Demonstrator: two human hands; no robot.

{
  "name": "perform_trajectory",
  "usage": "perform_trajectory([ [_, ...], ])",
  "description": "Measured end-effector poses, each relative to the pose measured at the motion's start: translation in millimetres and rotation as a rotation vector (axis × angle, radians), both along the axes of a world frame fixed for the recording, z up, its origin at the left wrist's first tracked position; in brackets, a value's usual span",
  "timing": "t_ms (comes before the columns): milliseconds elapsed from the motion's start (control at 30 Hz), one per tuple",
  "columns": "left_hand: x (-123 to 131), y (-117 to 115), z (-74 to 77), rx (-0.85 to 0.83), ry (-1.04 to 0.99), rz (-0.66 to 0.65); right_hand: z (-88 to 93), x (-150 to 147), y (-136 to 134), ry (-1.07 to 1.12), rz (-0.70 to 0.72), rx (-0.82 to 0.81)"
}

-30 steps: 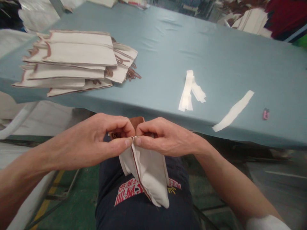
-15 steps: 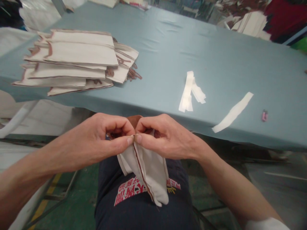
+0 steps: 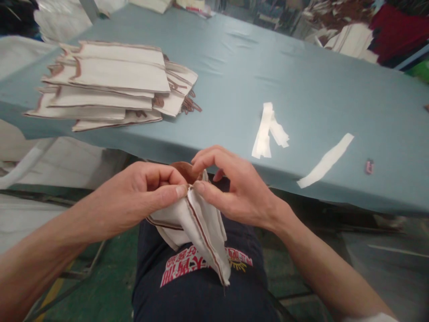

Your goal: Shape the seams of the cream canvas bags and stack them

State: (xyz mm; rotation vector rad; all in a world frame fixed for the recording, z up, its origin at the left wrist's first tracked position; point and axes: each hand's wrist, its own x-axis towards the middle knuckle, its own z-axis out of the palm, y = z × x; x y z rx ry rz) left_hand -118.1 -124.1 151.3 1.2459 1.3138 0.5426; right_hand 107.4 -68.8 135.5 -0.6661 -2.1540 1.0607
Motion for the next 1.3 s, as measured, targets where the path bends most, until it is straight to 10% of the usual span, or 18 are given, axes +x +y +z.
perform_trajectory([
  [400,0.5,-4.7,0.0,0.015,0.006,0.028,9.3,2.2,-23.3,-0.232,-0.005,-0.003],
  [767,-1.8,-10.8,-3.5,0.034,-0.016,-0.036,8.4,-2.3,-22.8,-0.162,0.036,-0.339],
  [1300,2.4,-12.3,-4.5,0.115,0.082,-0.042,11.2,-4.6,-25.5,-0.272,-0.042,-0.146],
])
